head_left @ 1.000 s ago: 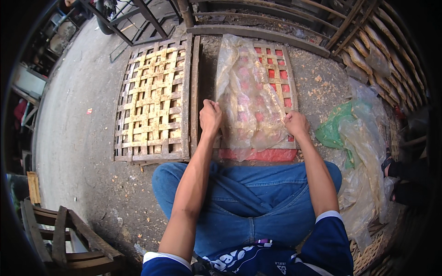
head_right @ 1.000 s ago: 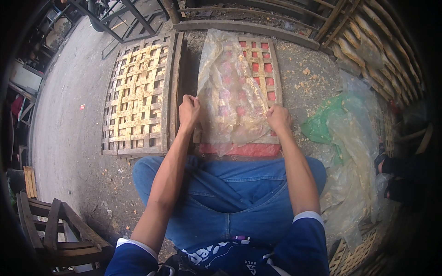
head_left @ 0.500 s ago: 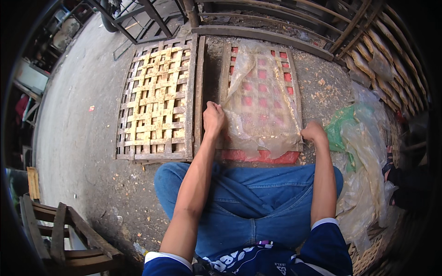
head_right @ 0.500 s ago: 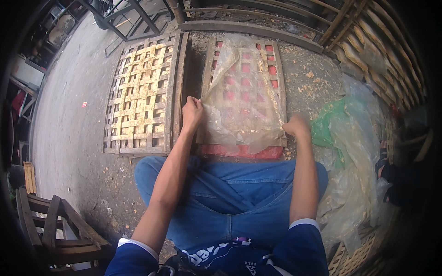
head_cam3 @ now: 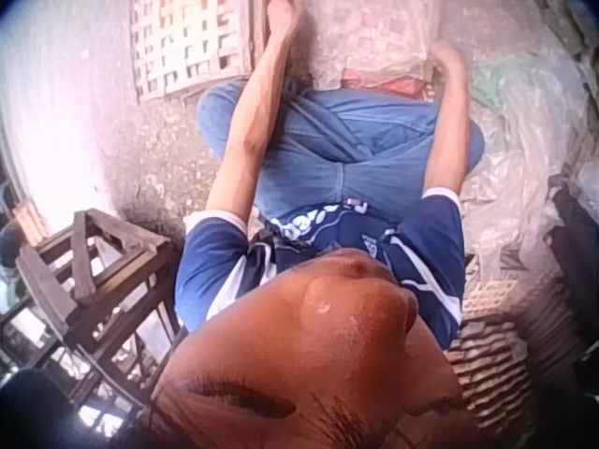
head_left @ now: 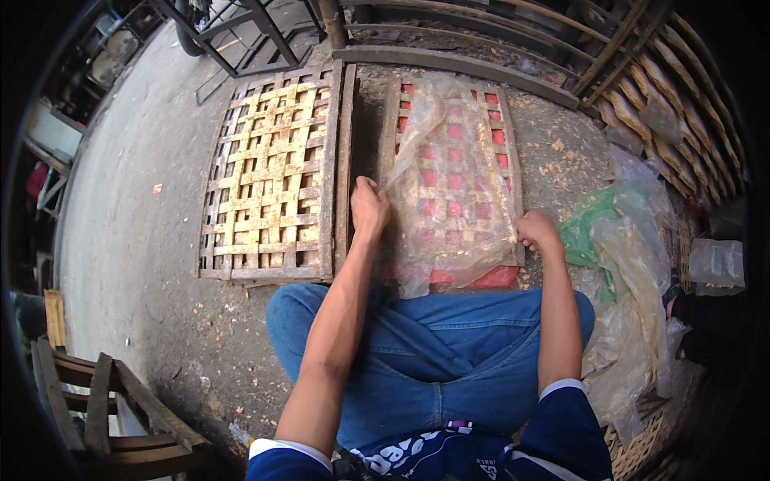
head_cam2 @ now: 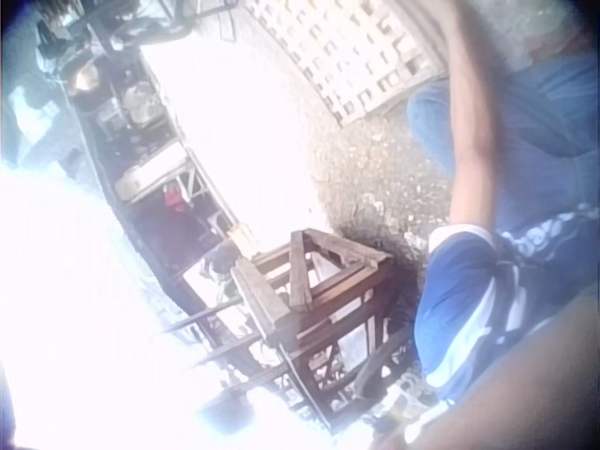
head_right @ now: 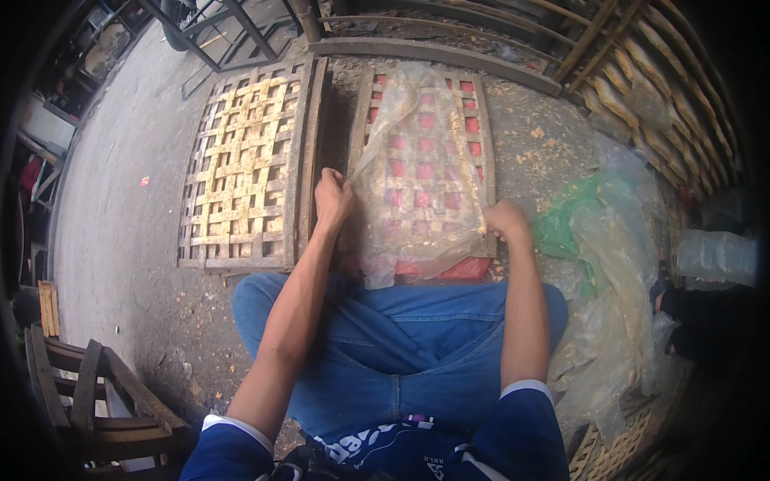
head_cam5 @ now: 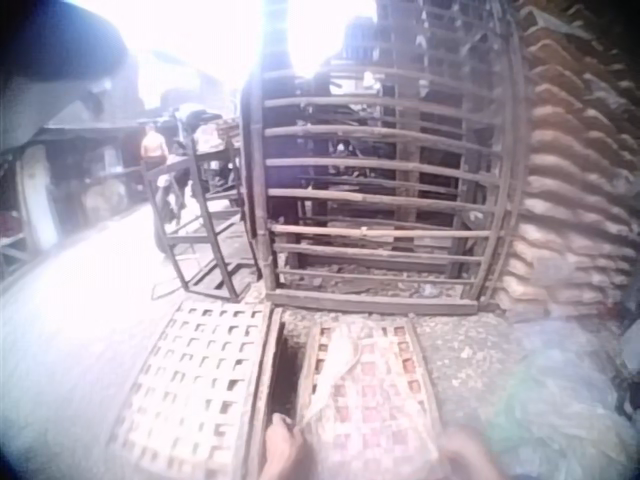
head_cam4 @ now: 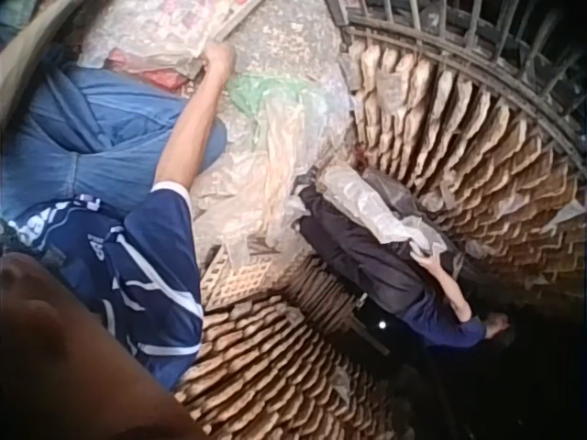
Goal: The person sits on the ground and assembles a tray by placing a wooden lattice frame over a red base, covering it with a clear plastic sheet, and then placing a second wooden lattice frame on top. The person presses down on the assembled unit to secure it.
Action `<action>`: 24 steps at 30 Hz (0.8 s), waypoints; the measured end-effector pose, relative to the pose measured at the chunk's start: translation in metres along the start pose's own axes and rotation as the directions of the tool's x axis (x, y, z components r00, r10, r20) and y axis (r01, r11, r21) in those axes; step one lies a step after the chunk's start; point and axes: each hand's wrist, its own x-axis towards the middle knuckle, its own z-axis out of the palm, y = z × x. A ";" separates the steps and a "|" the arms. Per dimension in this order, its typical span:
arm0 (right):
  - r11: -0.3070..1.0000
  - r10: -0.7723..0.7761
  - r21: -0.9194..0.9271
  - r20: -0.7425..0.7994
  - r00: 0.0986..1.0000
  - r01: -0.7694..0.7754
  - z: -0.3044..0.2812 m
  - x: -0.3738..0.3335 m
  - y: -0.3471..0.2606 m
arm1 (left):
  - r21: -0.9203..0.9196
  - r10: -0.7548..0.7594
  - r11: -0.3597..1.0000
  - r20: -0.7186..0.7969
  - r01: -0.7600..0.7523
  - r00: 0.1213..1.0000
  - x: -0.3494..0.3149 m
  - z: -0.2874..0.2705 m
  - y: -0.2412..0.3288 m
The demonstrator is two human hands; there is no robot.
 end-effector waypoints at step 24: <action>0.955 0.064 -0.293 0.076 0.995 -0.040 -0.003 0.022 0.029 | 0.142 0.217 0.963 0.098 -0.229 0.971 -0.011 0.006 0.007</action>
